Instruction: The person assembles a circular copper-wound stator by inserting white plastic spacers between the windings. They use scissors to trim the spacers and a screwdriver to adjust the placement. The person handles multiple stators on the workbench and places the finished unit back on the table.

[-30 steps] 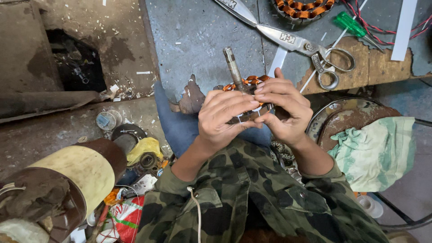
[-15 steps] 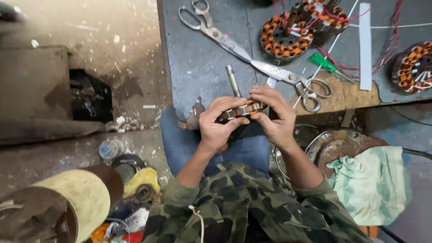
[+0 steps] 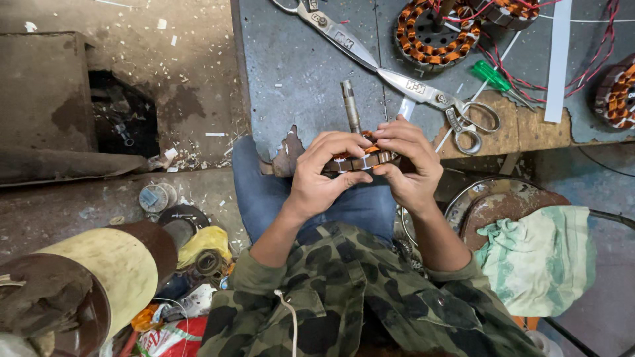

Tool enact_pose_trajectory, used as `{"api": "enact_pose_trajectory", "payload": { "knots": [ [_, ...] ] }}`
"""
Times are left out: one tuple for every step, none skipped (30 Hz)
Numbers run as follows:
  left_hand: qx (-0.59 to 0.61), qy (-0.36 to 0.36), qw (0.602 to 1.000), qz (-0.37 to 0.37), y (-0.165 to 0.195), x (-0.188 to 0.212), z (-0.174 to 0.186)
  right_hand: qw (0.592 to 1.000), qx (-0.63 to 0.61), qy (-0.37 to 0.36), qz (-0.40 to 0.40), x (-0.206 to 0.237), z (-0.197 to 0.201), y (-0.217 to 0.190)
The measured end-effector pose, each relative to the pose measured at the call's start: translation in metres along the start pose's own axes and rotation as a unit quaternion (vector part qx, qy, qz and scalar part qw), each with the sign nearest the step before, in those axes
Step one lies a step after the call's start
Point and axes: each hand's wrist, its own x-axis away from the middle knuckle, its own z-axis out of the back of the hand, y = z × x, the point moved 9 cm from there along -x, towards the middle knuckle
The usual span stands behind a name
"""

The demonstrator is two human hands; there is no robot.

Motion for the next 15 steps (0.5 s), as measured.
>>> {"api": "enact_pose_trajectory", "payload": {
  "knots": [
    [0.002, -0.001, 1.0, 0.005, -0.0003, 0.0005, -0.0005, 1.0, 0.0, 0.0, 0.003, 0.0002, -0.0001, 0.0002],
    [0.004, -0.001, 1.0, 0.01, -0.0011, 0.0007, -0.0007, 1.0, -0.001, 0.0, 0.004, 0.0003, -0.0002, 0.0008],
    [0.008, -0.002, 1.0, 0.014, -0.0016, 0.0007, -0.0011, 1.0, -0.001, -0.001, 0.005, 0.0007, -0.0004, 0.0014],
    [0.012, -0.002, 1.0, 0.017, -0.002, 0.0005, -0.0014, 1.0, -0.002, 0.001, 0.006, 0.0012, -0.0002, 0.0021],
    [0.017, -0.003, 1.0, 0.02, -0.0024, 0.0003, -0.0016, 1.0, -0.003, 0.002, 0.007, 0.0017, -0.0001, 0.0029],
    [0.009, -0.005, 1.0, 0.018, -0.0018, 0.0, -0.0018, 1.0, -0.004, 0.003, 0.008, 0.0023, 0.0001, 0.0035],
    [0.0, -0.007, 1.0, 0.015, -0.0011, -0.0005, -0.0017, 1.0, -0.006, 0.004, 0.008, 0.0028, 0.0002, 0.0044],
    [-0.008, -0.01, 1.0, 0.013, -0.0002, -0.0011, -0.0019, 1.0, -0.008, 0.005, 0.008, 0.0032, 0.0004, 0.0052],
    [-0.01, -0.013, 1.0, 0.017, -0.0003, -0.0012, -0.0024, 1.0, -0.01, 0.006, 0.008, 0.0036, 0.0006, 0.0059],
    [-0.013, -0.015, 1.0, 0.02, -0.0001, -0.0017, -0.0029, 1.0, -0.01, 0.008, 0.009, 0.0037, 0.0008, 0.0063],
    [-0.015, -0.018, 0.999, 0.023, 0.0001, -0.0019, -0.0034, 1.0, -0.01, 0.01, 0.01, 0.0038, 0.0009, 0.0064],
    [-0.014, -0.019, 0.999, 0.025, 0.0007, -0.0021, -0.0034, 1.0, -0.01, 0.011, 0.011, 0.0037, 0.0008, 0.0063],
    [-0.013, -0.02, 0.999, 0.026, 0.0012, -0.0023, -0.0034, 1.0, -0.011, 0.012, 0.014, 0.0035, 0.0006, 0.0058],
    [-0.013, -0.021, 0.999, 0.027, 0.0017, -0.0023, -0.0033, 1.0, -0.011, 0.013, 0.017, 0.0033, 0.0, 0.0051],
    [-0.012, -0.021, 0.999, 0.031, 0.0016, -0.0024, -0.0032, 1.0, -0.011, 0.014, 0.02, 0.0029, -0.0004, 0.0043]
  ]
}}
